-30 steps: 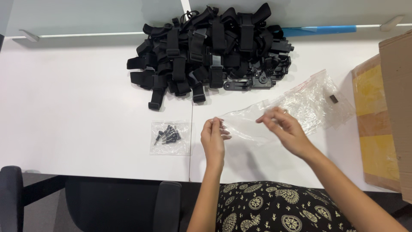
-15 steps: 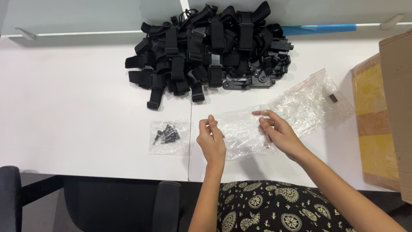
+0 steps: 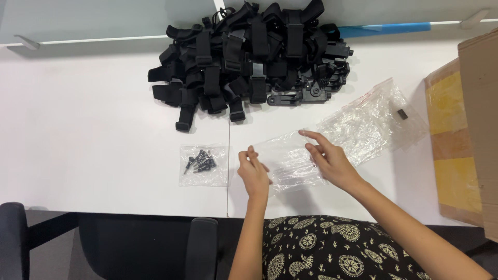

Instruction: The person removes a black plastic camera mount component from a small bag, inserts a small metal pin or screw into the side of the mount by hand, and places the assembled unit onto a desk next to other mounts.

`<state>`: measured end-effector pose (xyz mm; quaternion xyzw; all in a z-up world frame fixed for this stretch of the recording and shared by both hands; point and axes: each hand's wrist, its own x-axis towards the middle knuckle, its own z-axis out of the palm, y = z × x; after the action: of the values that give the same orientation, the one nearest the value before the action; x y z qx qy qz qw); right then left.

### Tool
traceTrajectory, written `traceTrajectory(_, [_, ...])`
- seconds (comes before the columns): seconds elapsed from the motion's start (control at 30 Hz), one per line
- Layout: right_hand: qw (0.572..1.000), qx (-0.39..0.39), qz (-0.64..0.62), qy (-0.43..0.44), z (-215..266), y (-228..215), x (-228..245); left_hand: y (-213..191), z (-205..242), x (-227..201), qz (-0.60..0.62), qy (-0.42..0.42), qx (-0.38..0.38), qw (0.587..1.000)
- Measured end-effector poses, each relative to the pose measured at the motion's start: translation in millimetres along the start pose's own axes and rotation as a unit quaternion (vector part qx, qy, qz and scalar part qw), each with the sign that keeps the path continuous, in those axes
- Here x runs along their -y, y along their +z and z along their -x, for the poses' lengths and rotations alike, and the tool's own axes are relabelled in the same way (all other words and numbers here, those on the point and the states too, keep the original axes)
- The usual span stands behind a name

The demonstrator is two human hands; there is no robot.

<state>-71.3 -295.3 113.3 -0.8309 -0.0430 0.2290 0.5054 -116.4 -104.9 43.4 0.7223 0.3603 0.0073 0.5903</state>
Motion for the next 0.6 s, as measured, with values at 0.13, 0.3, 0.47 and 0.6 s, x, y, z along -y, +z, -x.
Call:
traceTrajectory(0.13, [0.998, 0.027, 0.047, 0.01, 0, -9, -9, -8, -6, 19, -0.158, 0.071, -0.095, 0.98])
traceTrajectory(0.3, [0.989, 0.125, 0.078, -0.013, 1, -14, -36, -3, -10, 30, -0.115, 0.273, 0.047, 0.954])
traceTrajectory(0.47, [0.993, 0.048, -0.081, 0.065, -6, -24, -69, 20, -9, 28, -0.068, 0.101, 0.32, 0.939])
traceTrajectory(0.6, [0.926, -0.034, -0.346, 0.147, -3, -42, -91, 45, 1, 26, 0.062, 0.03, 0.232, 0.97])
